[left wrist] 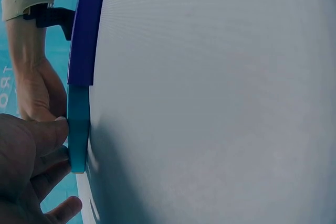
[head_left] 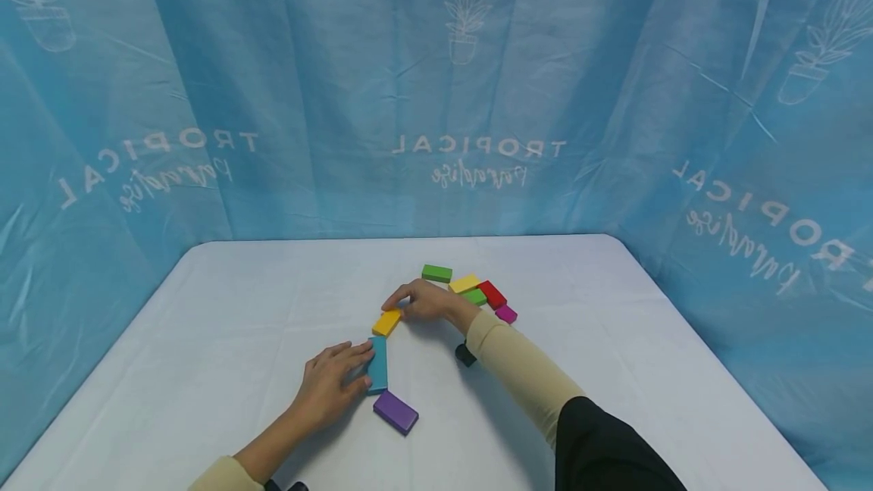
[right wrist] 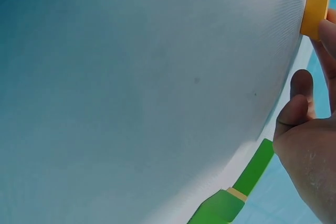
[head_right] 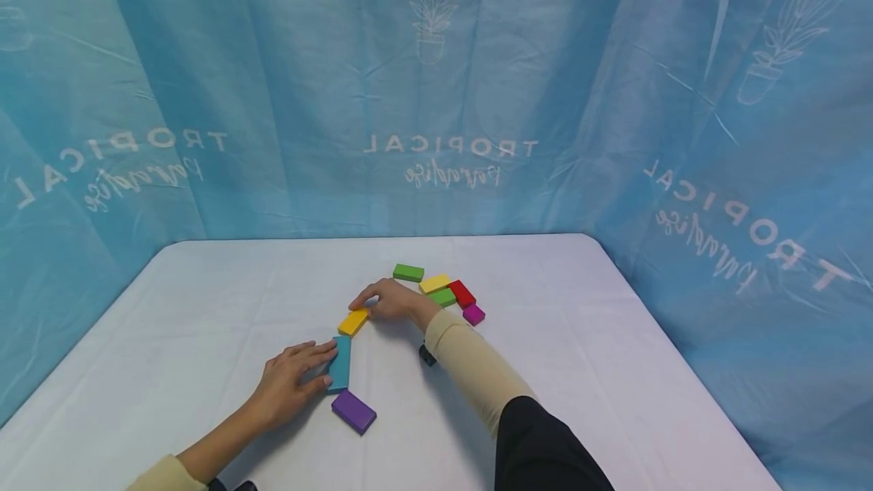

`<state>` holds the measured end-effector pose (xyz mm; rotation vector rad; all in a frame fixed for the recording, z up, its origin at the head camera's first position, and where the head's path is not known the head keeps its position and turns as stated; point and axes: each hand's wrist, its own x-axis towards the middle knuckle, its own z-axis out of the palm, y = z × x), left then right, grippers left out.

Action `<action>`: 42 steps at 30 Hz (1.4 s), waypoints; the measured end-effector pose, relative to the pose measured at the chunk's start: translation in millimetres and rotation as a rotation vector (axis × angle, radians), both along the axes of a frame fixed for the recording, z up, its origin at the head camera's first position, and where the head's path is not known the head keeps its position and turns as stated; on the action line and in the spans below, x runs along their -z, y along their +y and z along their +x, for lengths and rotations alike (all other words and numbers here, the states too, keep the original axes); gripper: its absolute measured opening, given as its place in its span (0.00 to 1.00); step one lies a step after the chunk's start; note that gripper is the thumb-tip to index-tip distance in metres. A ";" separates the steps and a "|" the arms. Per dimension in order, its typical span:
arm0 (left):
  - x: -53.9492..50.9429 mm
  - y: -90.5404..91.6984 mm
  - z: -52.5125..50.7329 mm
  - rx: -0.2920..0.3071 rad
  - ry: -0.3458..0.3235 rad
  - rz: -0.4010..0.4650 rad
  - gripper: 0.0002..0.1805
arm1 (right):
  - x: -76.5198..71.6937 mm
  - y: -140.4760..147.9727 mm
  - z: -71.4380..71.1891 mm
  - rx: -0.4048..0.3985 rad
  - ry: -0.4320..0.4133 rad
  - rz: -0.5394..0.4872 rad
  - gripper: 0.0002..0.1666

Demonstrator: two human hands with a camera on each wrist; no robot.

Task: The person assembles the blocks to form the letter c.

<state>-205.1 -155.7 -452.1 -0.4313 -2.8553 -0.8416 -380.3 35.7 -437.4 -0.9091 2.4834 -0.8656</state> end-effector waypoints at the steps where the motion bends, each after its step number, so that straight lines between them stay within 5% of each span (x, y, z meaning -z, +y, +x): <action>1: 0.2 0.1 0.0 0.000 -0.002 0.001 0.24 | 0.1 -0.2 0.2 0.001 0.000 -0.001 0.21; 42: -6.4 -0.5 3.9 0.009 0.023 -0.030 0.24 | 2.6 -4.7 0.2 -0.039 0.010 -0.017 0.23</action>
